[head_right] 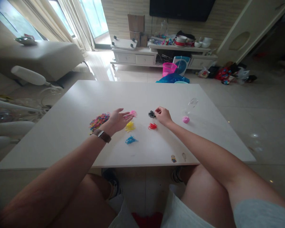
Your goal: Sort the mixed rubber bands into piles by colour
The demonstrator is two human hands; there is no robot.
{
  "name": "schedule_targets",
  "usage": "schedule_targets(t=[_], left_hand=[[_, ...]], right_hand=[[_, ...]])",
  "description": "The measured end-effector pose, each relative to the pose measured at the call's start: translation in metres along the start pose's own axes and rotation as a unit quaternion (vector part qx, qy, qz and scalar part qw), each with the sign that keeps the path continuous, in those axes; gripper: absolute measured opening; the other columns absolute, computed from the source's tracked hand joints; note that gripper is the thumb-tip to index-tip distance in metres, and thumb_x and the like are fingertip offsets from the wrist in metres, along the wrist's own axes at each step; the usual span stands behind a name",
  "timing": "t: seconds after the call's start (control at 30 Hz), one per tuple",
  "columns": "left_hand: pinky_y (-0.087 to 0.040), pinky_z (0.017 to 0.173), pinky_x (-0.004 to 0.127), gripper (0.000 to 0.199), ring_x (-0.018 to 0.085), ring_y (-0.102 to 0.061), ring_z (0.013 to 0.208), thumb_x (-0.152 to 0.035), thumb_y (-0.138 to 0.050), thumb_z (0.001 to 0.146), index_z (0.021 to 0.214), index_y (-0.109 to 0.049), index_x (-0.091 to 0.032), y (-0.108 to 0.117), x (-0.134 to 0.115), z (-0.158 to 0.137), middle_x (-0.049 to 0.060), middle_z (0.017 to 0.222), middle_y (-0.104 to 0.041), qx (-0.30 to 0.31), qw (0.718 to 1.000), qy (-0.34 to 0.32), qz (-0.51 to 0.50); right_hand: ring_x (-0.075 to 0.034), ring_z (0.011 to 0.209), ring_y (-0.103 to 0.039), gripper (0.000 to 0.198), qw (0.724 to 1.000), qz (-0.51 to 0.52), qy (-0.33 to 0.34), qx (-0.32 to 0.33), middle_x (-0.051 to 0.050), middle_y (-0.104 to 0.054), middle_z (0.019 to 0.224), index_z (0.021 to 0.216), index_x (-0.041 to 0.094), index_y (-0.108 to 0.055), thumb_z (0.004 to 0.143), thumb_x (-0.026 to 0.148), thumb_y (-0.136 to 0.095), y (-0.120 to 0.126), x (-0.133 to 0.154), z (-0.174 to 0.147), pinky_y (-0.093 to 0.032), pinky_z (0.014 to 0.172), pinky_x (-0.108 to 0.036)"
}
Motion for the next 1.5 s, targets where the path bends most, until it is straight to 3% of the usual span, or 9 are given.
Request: schedule_targets(t=[0.3,0.47,0.6,0.7,0.83,1.03,1.23,1.37,1.5], left_hand=[[-0.051,0.099,0.029,0.051,0.020,-0.056,0.124,-0.049,-0.047,0.093,0.134,-0.048,-0.019,-0.001,-0.028,0.024,0.015,0.132,-0.051,-0.045,0.994,-0.103,-0.011],[-0.039,0.112,0.045,0.075,0.020,-0.016,0.155,-0.055,-0.047,0.088,0.157,-0.024,-0.035,-0.019,-0.032,0.024,0.010,0.165,-0.023,0.015,0.991,-0.131,0.018],[-0.034,0.114,0.051,0.082,0.020,-0.005,0.157,-0.058,-0.046,0.086,0.160,-0.015,-0.040,-0.027,-0.032,0.021,0.006,0.170,-0.012,0.057,0.990,-0.124,0.030],[-0.036,0.112,0.051,0.078,0.021,-0.006,0.157,-0.057,-0.046,0.086,0.158,-0.022,-0.038,-0.024,-0.040,0.016,0.007,0.169,-0.016,0.063,0.987,-0.136,0.050],[-0.044,0.108,0.046,0.053,0.026,-0.022,0.153,-0.047,-0.054,0.085,0.135,-0.054,-0.030,-0.014,-0.066,0.006,0.009,0.161,-0.033,0.050,0.970,-0.201,0.126],[-0.056,0.086,0.040,0.021,0.028,-0.060,0.116,-0.031,-0.065,0.071,0.089,-0.065,-0.019,0.022,-0.105,-0.016,0.012,0.124,-0.062,-0.023,0.907,-0.277,0.316],[-0.050,0.062,0.028,0.020,0.019,-0.063,0.073,-0.025,-0.066,0.063,0.080,-0.071,-0.016,0.078,-0.153,-0.047,0.007,0.076,-0.066,-0.166,0.788,-0.331,0.492],[-0.042,0.052,0.026,0.018,0.015,-0.057,0.058,-0.027,-0.068,0.060,0.074,-0.073,-0.015,0.102,-0.154,-0.057,0.004,0.063,-0.065,-0.171,0.747,-0.292,0.572],[-0.041,0.053,0.025,0.015,0.017,-0.059,0.061,-0.026,-0.069,0.059,0.070,-0.074,-0.016,0.112,-0.139,-0.056,0.003,0.061,-0.067,-0.156,0.700,-0.240,0.654]], right_hand=[[-0.018,0.071,-0.064,0.009,0.999,-0.002,0.036,0.024,-0.003,-0.073,0.084,0.080,0.021,-0.066,0.079,0.027,-0.060,0.000,0.017,-0.010,-0.049,0.068,-0.031],[-0.018,0.071,-0.064,0.008,0.998,-0.009,0.040,0.036,-0.003,-0.073,0.085,0.080,0.021,-0.066,0.080,0.026,-0.060,0.003,0.022,-0.013,-0.049,0.068,-0.031],[-0.017,0.071,-0.064,0.008,0.998,-0.011,0.051,0.040,-0.003,-0.073,0.084,0.080,0.021,-0.066,0.081,0.025,-0.060,0.007,0.030,-0.017,-0.049,0.068,-0.030],[-0.017,0.070,-0.064,0.008,0.997,-0.011,0.057,0.046,-0.003,-0.073,0.084,0.080,0.021,-0.067,0.081,0.025,-0.060,0.008,0.035,-0.019,-0.049,0.069,-0.030],[-0.017,0.070,-0.064,0.009,0.994,-0.026,0.085,0.062,-0.003,-0.072,0.085,0.080,0.021,-0.066,0.083,0.024,-0.059,0.005,0.042,-0.022,-0.049,0.070,-0.030],[-0.024,0.098,-0.065,0.016,0.955,-0.145,0.199,0.164,-0.009,-0.073,0.103,0.096,0.019,-0.070,0.087,0.023,-0.057,-0.027,0.051,-0.038,-0.050,0.089,-0.035],[-0.030,0.122,-0.058,0.031,0.909,-0.246,0.230,0.244,-0.015,-0.067,0.129,0.120,0.018,-0.064,0.094,0.030,-0.053,-0.077,0.061,-0.052,-0.045,0.102,-0.045],[-0.031,0.137,-0.047,0.041,0.903,-0.241,0.237,0.265,-0.015,-0.052,0.150,0.133,0.021,-0.059,0.095,0.035,-0.051,-0.107,0.071,-0.055,-0.040,0.108,-0.052],[-0.030,0.147,-0.037,0.047,0.900,-0.218,0.268,0.265,-0.010,-0.041,0.160,0.140,0.024,-0.055,0.094,0.031,-0.052,-0.112,0.078,-0.061,-0.038,0.111,-0.055]])
Point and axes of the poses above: each hand's wrist, its own z-axis towards the middle knuckle, its own y-axis out of the back of the hand, x = y × z, the point moved 9 cm from there along z, towards the middle knuckle
